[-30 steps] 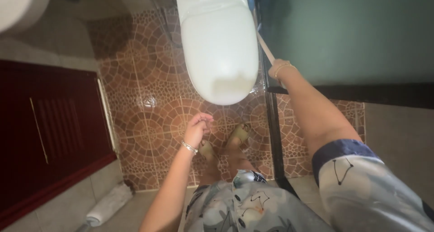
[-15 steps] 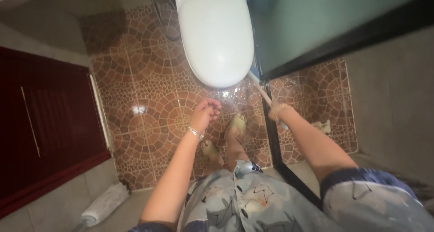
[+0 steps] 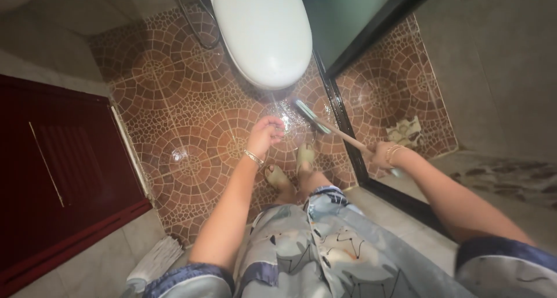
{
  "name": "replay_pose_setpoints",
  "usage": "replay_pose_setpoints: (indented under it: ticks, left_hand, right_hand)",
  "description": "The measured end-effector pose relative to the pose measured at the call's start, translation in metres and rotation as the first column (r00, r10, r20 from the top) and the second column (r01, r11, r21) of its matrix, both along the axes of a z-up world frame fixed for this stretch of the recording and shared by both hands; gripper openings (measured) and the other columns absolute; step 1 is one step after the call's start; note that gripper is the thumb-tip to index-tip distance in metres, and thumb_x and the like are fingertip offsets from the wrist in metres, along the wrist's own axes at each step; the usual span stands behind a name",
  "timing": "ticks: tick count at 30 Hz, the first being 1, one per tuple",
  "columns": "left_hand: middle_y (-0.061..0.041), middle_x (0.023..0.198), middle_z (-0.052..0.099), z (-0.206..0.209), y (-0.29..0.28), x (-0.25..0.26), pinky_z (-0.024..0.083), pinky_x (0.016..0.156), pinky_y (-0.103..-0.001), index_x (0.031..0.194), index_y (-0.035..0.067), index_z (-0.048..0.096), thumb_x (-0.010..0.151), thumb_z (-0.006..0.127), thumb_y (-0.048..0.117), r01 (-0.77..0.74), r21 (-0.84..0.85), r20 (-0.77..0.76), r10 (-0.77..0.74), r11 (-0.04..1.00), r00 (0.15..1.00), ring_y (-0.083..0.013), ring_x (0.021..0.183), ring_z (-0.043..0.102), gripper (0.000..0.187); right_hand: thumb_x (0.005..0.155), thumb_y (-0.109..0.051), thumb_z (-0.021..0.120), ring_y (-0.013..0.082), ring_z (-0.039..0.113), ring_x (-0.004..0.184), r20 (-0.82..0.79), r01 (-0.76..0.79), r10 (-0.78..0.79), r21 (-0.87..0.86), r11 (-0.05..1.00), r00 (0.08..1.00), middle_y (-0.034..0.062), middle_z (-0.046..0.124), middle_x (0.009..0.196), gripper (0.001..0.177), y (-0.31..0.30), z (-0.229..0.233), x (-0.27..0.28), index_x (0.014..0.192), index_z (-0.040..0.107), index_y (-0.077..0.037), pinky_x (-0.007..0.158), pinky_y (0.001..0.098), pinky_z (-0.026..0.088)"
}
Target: The person is scrubbing the bathroom floor around the toilet using a brush and water.
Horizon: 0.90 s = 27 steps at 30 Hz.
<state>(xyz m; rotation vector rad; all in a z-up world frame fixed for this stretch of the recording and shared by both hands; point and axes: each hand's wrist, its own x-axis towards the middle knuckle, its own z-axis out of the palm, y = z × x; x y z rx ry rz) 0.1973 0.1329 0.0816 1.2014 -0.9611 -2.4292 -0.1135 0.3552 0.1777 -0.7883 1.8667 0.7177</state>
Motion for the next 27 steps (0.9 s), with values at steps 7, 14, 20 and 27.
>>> replay_pose_setpoints:
  ticks: [7, 14, 20, 27]
  left_hand:
    - [-0.005, 0.106, 0.071, 0.003, -0.019, 0.06, 0.055, 0.076, -0.031, 0.108, 0.01, 0.067, 0.093, 0.052, 0.005, -0.123, 0.003, 0.096, 0.122, 0.992, 0.988, -0.0152, 0.089, 0.067, 0.022]
    - [-0.006, 0.108, 0.074, 0.019, -0.026, 0.135, 0.056, 0.077, -0.03, 0.109, 0.01, 0.066, 0.096, 0.052, 0.007, -0.267, -0.051, 0.183, 0.272, 0.962, 0.945, -0.0143, 0.09, 0.068, 0.02]
    - [-0.006, 0.108, 0.072, 0.007, -0.048, 0.168, 0.056, 0.079, -0.031, 0.11, 0.009, 0.067, 0.095, 0.05, 0.005, -0.235, -0.043, 0.2, 0.238, 0.971, 0.95, -0.0149, 0.091, 0.068, 0.022]
    - [-0.006, 0.107, 0.072, -0.013, -0.128, 0.166, 0.056, 0.08, -0.031, 0.109, 0.008, 0.066, 0.094, 0.052, 0.003, -0.002, -0.023, 0.134, 0.005, 1.0, 0.991, -0.0149, 0.09, 0.069, 0.021]
  right_hand:
    - [0.094, -0.018, 0.058, 0.0189, 0.061, 0.05, 0.333, 0.46, -0.427, -0.024, 0.888, 0.841, 0.0103, 0.066, 0.076, 0.061, -0.043, 0.0, 0.079, 0.154, 0.047, -0.022, 0.047, 0.0337, 0.056]
    - [0.098, -0.021, 0.065, 0.0106, 0.053, 0.047, 0.574, 0.844, -0.776, 0.254, 0.472, 0.261, 0.0028, 0.061, 0.073, 0.043, -0.116, -0.128, 0.21, 0.138, 0.057, -0.007, 0.037, 0.0259, 0.042]
    - [0.098, -0.033, 0.06, 0.014, 0.062, 0.062, 0.598, 0.386, -0.25, -0.109, 0.916, 0.762, 0.0061, 0.066, 0.085, 0.038, -0.139, -0.232, 0.239, 0.131, 0.063, -0.014, 0.056, 0.0328, 0.052]
    - [0.099, -0.028, 0.042, 0.0112, 0.047, 0.047, 0.251, 0.98, -0.962, 0.137, 0.148, 0.11, 0.002, 0.057, 0.066, 0.041, 0.022, -0.114, 0.173, 0.109, 0.078, -0.012, 0.041, 0.0282, 0.042]
